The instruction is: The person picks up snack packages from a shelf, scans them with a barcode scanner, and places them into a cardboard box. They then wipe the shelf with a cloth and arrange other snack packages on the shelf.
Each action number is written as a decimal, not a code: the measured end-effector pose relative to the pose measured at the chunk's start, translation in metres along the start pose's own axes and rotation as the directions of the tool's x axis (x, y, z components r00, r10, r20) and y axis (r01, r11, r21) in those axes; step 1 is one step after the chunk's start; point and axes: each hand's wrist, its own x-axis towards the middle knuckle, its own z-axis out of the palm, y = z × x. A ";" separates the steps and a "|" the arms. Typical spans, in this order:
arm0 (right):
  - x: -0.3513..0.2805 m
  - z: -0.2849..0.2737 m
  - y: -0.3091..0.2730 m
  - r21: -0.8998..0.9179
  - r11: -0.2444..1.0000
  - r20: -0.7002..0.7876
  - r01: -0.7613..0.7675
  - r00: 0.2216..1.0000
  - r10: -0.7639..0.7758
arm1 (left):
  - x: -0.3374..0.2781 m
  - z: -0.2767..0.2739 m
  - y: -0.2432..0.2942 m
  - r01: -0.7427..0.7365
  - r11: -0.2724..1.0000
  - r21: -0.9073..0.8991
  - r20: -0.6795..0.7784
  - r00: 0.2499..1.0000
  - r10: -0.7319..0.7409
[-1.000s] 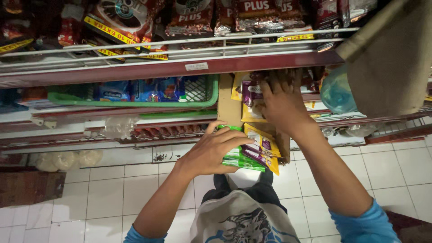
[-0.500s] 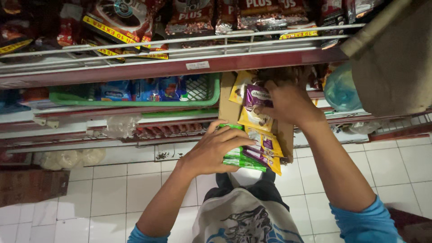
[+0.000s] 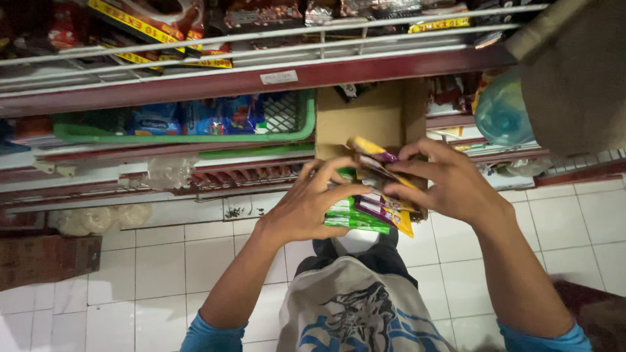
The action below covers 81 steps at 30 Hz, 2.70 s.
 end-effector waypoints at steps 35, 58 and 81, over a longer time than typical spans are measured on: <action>0.079 0.052 0.021 -0.412 0.911 0.111 0.004 0.993 0.046 | -0.004 0.017 0.015 -0.147 0.987 0.060 -0.053 0.987 0.150; 0.035 0.012 -0.008 0.051 0.996 0.092 -0.067 0.994 0.062 | -0.008 0.027 0.000 -0.170 0.985 0.024 -0.151 0.974 0.172; -0.051 0.051 0.011 0.019 0.992 -0.425 -0.125 0.897 0.121 | 0.016 0.015 -0.008 -0.064 0.973 0.221 -0.511 0.843 0.171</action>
